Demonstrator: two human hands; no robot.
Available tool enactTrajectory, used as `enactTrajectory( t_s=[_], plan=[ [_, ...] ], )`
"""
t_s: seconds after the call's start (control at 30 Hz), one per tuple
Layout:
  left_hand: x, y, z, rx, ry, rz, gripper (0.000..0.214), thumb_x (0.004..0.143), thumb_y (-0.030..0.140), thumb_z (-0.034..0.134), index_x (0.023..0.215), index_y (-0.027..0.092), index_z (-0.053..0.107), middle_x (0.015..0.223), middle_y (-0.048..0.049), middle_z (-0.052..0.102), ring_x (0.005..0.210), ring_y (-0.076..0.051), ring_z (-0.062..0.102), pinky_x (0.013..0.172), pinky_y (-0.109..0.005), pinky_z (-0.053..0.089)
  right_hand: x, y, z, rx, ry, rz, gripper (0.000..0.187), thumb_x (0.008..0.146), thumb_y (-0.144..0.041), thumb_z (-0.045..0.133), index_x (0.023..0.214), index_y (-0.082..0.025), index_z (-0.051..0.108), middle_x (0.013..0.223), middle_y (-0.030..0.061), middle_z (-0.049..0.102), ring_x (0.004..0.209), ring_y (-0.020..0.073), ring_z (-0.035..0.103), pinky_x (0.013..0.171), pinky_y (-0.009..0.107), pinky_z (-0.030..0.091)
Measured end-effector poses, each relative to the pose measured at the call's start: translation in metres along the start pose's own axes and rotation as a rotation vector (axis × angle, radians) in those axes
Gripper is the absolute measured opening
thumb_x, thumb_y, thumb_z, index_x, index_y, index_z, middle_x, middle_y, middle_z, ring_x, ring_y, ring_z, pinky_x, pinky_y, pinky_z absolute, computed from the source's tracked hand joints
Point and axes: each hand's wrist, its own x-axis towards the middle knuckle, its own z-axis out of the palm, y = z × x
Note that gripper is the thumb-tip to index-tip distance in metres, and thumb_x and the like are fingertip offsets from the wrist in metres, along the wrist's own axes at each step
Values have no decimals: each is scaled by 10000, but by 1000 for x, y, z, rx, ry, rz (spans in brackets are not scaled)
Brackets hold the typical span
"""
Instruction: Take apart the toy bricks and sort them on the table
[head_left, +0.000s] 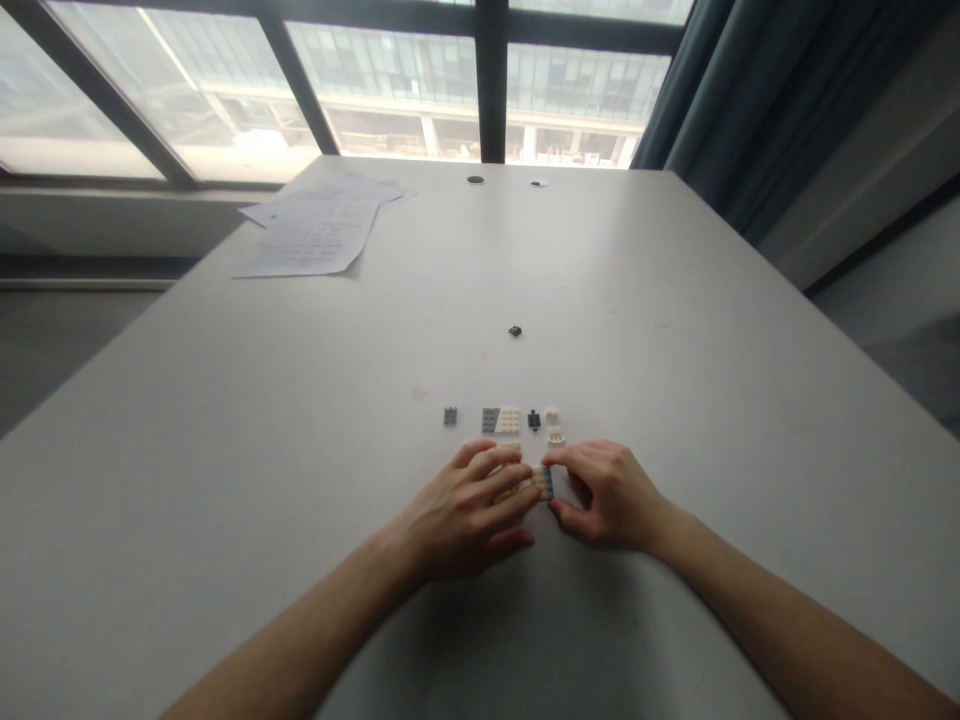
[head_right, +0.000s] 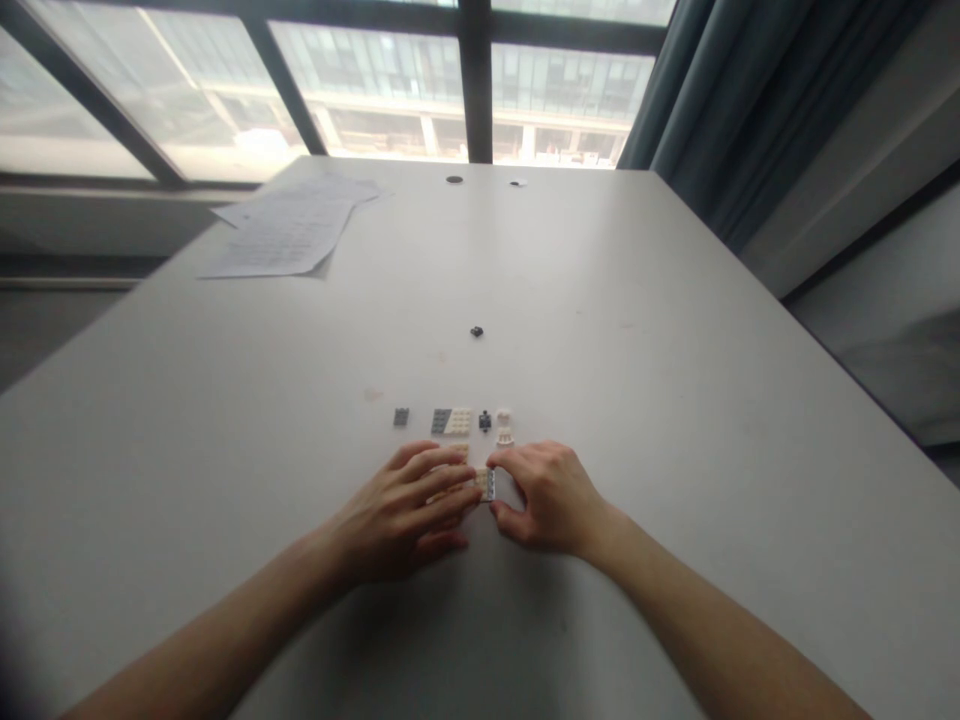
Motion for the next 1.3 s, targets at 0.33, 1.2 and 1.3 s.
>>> enactTrajectory(
  t_s=[0.33, 1.2, 1.3],
  plan=[
    [1, 2, -4, 15, 112, -45, 326, 860, 302, 608, 1165, 191, 577, 1087, -93, 670, 1083, -244, 570, 938, -405, 413, 1, 3, 0, 80, 148, 79, 397, 795, -467, 644, 1054, -166, 641, 629, -17, 566, 539, 122, 513, 581, 238, 420],
    [107, -110, 10, 144, -85, -578, 242, 893, 155, 459, 988, 150, 682, 1015, -108, 671, 984, -223, 603, 905, -367, 463, 4, 6, -1, 272, 275, 156, 267, 838, -411, 613, 917, -163, 671, 531, -69, 424, 468, 87, 404, 510, 210, 365],
    [92, -75, 3, -287, 232, -685, 208, 865, 202, 539, 1027, 156, 661, 1010, -79, 685, 908, -187, 637, 863, -335, 500, 3, 5, 0, 237, 393, 129, 215, 841, -368, 613, 939, -181, 652, 559, -62, 452, 479, 92, 421, 515, 217, 389]
  ],
)
